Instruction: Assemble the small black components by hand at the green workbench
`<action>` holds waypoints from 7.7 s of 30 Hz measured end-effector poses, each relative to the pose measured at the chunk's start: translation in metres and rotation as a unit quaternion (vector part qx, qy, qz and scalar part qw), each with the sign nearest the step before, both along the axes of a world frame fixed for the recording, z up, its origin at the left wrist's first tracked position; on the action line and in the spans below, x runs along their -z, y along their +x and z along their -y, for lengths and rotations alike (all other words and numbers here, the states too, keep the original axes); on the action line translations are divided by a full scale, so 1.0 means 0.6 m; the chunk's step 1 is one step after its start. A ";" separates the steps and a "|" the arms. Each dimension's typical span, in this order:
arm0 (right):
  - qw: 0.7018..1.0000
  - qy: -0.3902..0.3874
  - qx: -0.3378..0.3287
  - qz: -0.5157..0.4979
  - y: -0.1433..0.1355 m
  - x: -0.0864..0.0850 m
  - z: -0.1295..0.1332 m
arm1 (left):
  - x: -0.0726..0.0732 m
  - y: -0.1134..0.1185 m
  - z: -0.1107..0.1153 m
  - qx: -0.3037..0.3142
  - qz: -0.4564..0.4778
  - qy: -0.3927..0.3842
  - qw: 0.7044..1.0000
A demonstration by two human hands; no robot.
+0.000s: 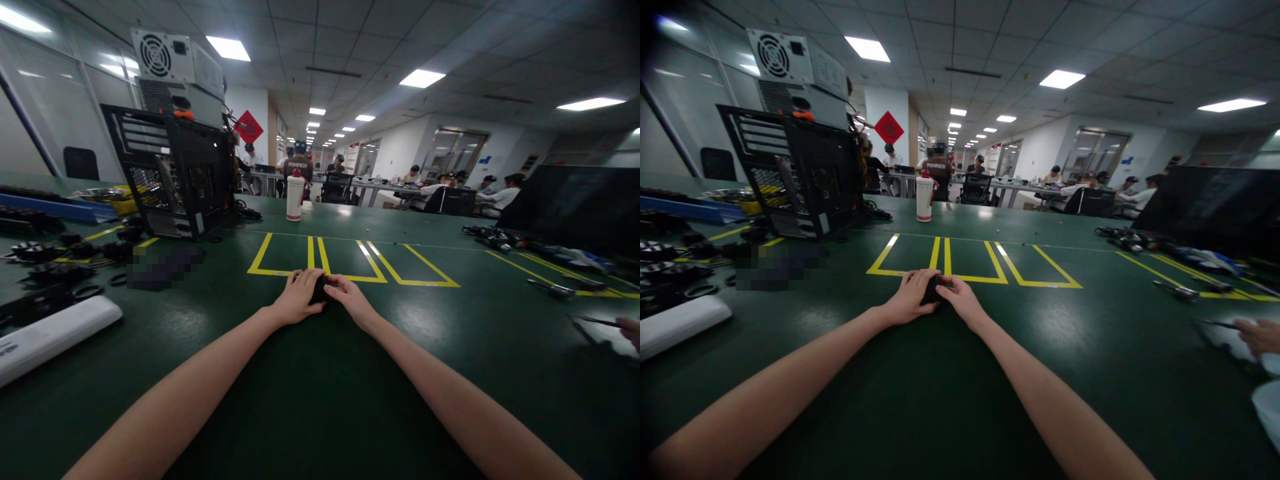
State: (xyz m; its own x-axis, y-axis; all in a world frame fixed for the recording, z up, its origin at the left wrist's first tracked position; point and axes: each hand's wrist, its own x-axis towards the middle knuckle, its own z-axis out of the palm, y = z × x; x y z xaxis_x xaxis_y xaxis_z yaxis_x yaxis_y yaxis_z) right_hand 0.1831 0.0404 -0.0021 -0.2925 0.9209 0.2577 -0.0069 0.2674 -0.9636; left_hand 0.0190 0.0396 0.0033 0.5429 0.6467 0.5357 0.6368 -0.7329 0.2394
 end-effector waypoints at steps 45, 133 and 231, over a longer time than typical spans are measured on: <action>1.000 0.021 -0.017 0.000 0.001 0.008 -0.002 | 0.000 -0.003 0.000 0.006 -0.002 0.002 1.000; 1.000 0.002 0.016 0.014 -0.005 -0.002 0.002 | 0.001 -0.002 -0.002 0.011 -0.007 0.011 1.000; 0.999 -0.035 0.007 -0.012 -0.001 0.003 -0.007 | 0.001 -0.001 0.003 0.002 -0.009 0.013 1.000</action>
